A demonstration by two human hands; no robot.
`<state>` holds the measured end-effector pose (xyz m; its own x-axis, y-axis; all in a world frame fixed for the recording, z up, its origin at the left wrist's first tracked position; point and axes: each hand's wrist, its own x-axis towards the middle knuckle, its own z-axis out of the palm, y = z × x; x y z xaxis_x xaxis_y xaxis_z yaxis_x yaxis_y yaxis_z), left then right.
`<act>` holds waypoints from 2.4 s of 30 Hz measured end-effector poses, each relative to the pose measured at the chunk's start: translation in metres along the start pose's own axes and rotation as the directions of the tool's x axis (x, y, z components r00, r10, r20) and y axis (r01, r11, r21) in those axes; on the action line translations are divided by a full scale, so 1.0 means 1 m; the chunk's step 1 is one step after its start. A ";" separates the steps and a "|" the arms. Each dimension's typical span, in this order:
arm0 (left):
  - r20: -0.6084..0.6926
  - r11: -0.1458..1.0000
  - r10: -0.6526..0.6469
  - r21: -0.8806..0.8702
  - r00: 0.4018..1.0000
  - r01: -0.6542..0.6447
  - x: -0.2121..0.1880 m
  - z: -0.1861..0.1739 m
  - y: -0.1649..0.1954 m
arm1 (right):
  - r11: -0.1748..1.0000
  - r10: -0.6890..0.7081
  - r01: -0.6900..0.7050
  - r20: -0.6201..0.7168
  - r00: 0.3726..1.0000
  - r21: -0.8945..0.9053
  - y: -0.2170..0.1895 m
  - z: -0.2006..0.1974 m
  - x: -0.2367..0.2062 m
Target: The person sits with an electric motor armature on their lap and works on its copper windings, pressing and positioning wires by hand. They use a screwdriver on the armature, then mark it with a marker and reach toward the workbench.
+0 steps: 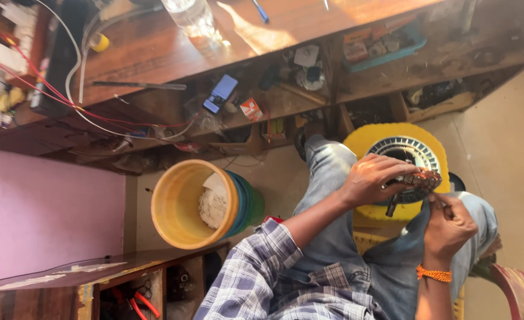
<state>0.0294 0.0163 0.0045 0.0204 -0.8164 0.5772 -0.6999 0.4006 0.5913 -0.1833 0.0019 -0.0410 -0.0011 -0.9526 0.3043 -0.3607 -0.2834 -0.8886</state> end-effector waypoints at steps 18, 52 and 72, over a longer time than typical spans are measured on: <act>0.016 0.995 0.057 -0.084 0.998 -0.055 0.001 -0.003 0.005 | 0.934 -0.323 0.348 0.217 0.921 -0.085 -0.086 -0.043 0.057; 0.134 0.918 -0.382 -0.063 0.914 0.392 0.032 -0.016 0.037 | 0.963 -0.096 0.199 0.457 0.884 -0.184 -0.103 -0.001 0.110; 0.558 0.644 0.062 -0.656 0.827 0.394 0.060 -0.014 -0.057 | 1.000 0.006 -0.004 0.322 0.947 -0.007 -0.140 -0.004 0.036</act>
<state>0.0808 -0.0498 0.0129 -0.4249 -0.8829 0.1999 0.0251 0.2093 0.9775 -0.1366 0.0072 0.0957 0.2968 -0.9393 0.1719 -0.3670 -0.2785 -0.8876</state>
